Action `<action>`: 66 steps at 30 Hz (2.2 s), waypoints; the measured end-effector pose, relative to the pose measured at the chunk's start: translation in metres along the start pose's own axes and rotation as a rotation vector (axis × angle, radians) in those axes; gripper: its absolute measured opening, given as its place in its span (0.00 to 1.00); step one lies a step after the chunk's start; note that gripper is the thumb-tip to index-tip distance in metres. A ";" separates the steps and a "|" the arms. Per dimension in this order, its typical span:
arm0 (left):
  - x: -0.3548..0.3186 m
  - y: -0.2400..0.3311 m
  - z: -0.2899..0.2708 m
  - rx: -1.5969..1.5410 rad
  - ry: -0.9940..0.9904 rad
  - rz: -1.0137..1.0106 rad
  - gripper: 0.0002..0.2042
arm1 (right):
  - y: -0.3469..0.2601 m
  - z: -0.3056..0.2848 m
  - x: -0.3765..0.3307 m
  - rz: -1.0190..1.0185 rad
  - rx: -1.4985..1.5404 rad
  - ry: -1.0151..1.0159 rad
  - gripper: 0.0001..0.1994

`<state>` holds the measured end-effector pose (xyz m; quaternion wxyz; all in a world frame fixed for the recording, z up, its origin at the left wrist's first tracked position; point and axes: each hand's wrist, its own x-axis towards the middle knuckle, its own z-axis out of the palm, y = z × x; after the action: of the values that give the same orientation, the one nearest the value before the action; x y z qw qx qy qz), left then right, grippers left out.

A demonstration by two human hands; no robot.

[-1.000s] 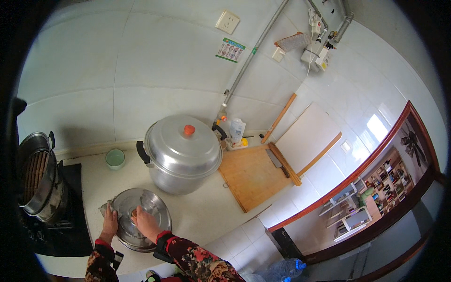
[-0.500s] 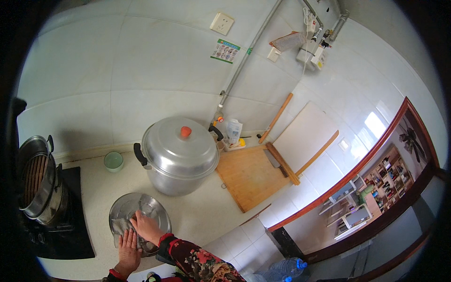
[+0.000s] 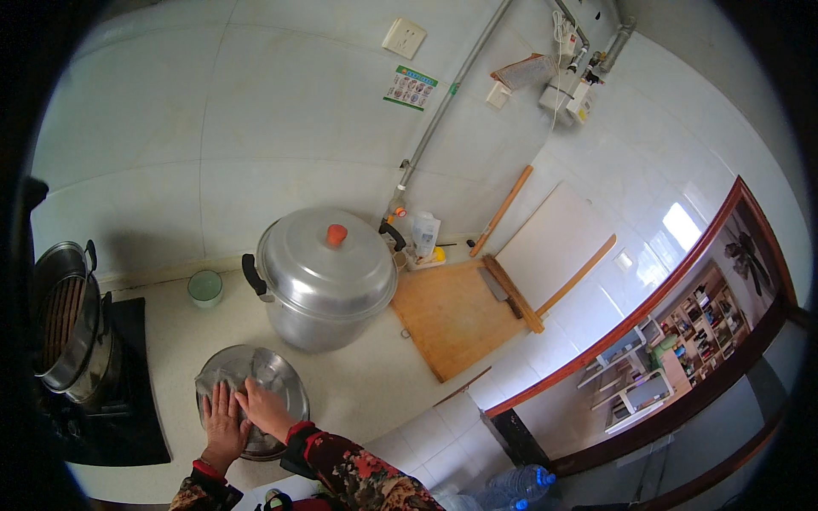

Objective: The person wipes a water bottle with a cloth, then wipes a small bottle and the countertop near the sink. They then wipe the lid of a steamer pot on the stove and place the lid back on the pot.

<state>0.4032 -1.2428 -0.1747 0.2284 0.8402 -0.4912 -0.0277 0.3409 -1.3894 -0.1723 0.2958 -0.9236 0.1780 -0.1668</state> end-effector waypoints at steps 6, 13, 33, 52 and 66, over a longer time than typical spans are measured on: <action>-0.023 0.008 0.006 0.066 -0.114 0.046 0.38 | -0.011 -0.010 -0.001 0.032 0.011 -0.090 0.17; 0.011 -0.013 0.001 0.017 -0.075 -0.022 0.31 | -0.005 0.000 -0.002 0.000 0.026 -0.032 0.16; -0.014 0.006 0.005 0.059 -0.137 -0.012 0.30 | -0.003 0.001 -0.001 0.020 0.029 -0.020 0.16; 0.075 -0.077 0.008 -0.209 0.017 -0.243 0.25 | -0.009 0.001 -0.002 -0.033 0.023 0.049 0.17; -0.079 -0.006 0.046 -0.312 0.156 -0.276 0.36 | -0.013 -0.006 -0.007 0.005 -0.033 0.019 0.16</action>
<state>0.3552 -1.1907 -0.2323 0.3868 0.8535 -0.3421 -0.0693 0.3351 -1.3801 -0.1611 0.2795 -0.9261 0.1860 -0.1720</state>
